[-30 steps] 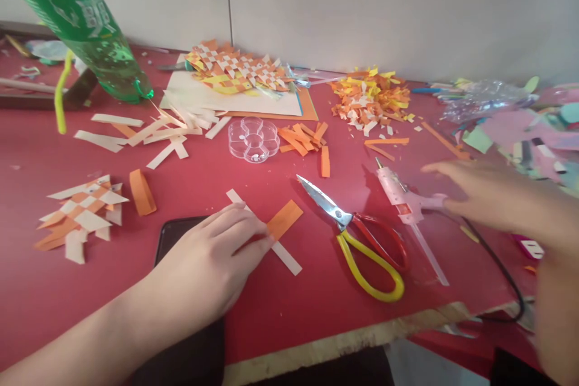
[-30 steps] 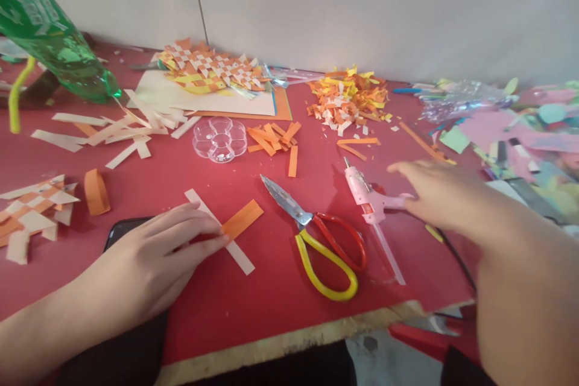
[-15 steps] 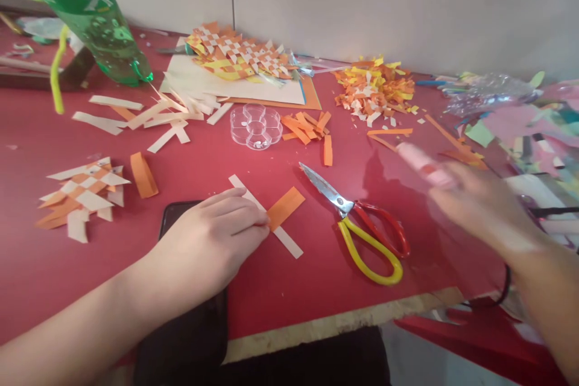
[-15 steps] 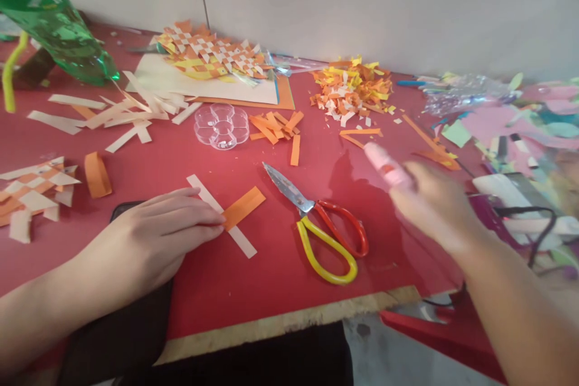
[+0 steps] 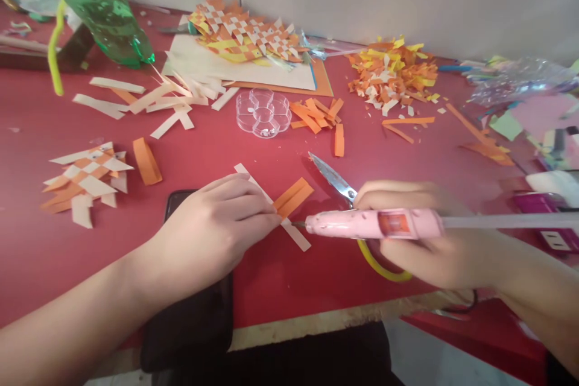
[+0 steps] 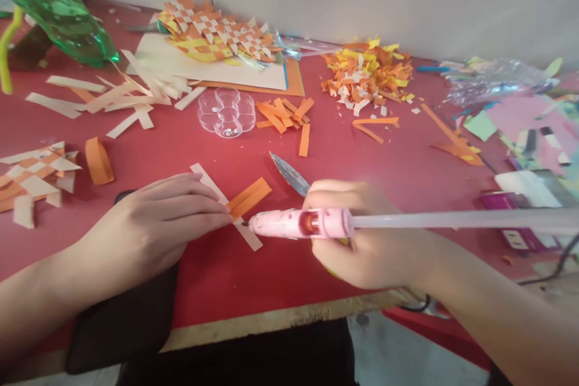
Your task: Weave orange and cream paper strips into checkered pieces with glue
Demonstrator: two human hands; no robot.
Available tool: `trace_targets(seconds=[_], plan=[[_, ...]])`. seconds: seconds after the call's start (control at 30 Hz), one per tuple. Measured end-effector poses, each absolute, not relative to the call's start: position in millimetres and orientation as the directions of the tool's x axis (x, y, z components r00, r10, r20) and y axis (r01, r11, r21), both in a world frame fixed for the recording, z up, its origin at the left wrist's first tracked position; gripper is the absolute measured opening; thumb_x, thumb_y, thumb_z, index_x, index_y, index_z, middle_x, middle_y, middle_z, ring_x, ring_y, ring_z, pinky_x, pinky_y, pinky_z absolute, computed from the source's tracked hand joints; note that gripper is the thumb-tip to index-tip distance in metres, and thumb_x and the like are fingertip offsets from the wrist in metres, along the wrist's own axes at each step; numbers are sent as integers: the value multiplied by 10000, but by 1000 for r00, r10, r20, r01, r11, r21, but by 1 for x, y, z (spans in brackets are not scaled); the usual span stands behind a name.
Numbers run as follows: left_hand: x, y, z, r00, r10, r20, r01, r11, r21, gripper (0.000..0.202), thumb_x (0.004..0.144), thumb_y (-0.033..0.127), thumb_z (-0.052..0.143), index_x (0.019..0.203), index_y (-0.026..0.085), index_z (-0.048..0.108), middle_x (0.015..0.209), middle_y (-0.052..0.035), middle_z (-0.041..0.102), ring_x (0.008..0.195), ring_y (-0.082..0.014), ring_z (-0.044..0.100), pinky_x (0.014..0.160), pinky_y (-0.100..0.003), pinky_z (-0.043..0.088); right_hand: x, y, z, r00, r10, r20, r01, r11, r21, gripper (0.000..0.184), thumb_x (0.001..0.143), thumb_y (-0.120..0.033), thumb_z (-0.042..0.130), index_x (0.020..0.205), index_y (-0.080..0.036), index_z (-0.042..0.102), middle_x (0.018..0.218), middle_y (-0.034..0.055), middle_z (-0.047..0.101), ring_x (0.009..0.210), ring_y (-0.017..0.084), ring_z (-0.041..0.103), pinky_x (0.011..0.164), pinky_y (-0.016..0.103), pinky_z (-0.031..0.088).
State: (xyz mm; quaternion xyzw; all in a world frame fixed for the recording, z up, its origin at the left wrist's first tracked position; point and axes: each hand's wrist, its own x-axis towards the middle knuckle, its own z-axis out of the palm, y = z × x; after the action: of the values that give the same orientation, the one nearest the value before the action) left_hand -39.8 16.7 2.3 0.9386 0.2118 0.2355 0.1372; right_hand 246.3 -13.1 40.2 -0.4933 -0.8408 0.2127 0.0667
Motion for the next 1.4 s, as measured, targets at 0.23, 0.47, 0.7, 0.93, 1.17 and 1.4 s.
trace_targets(seconds=[0.23, 0.47, 0.7, 0.93, 1.17, 1.4], plan=[[-38, 14, -1, 790, 502, 351, 396, -856, 332, 323, 973, 92, 421, 925, 106, 741, 938, -108, 729, 918, -263, 656, 781, -429, 587, 237, -3, 46, -533, 836, -132, 799, 446, -405, 163, 708, -117, 496, 623, -218, 401, 617, -19, 416, 507, 113, 354, 500, 288, 252], [-37, 13, -5, 781, 511, 360, 401, -851, 339, 333, 980, 105, 420, 904, 119, 744, 967, -94, 720, 904, -252, 639, 772, -423, 581, 233, -1, 45, -561, 824, -78, 793, 509, -335, 236, 711, -140, 463, 625, -231, 263, 596, -37, 345, 481, 101, 274, 484, 289, 201], [-38, 14, 1, 805, 500, 320, 394, -853, 341, 321, 977, 106, 433, 927, 112, 750, 982, -103, 724, 905, -262, 645, 777, -440, 587, 227, 1, 52, -536, 835, -124, 823, 483, -300, 273, 706, -157, 480, 626, -236, 231, 596, -25, 355, 488, 109, 278, 490, 295, 207], [-39, 13, -2, 802, 506, 318, 394, -848, 355, 326, 978, 108, 420, 913, 115, 740, 1002, -101, 718, 920, -260, 636, 788, -438, 578, 225, 3, 54, -509, 847, -153, 844, 458, -278, 280, 684, -162, 503, 612, -237, 244, 570, -23, 364, 468, 115, 293, 486, 304, 211], [-40, 12, -8, 781, 524, 339, 408, -840, 358, 345, 986, 110, 394, 922, 138, 733, 1029, -82, 709, 946, -241, 617, 825, -415, 557, 230, 6, 54, -520, 845, -127, 839, 478, -259, 245, 684, -184, 508, 594, -227, 283, 558, -30, 375, 452, 101, 293, 484, 298, 200], [-40, 14, 1, 811, 497, 308, 392, -853, 346, 333, 962, 89, 419, 944, 119, 751, 1025, -101, 728, 936, -263, 643, 802, -426, 586, 227, 7, 56, -513, 847, -142, 841, 464, -277, 232, 689, -173, 503, 585, -218, 301, 547, -40, 359, 454, 90, 296, 499, 294, 213]])
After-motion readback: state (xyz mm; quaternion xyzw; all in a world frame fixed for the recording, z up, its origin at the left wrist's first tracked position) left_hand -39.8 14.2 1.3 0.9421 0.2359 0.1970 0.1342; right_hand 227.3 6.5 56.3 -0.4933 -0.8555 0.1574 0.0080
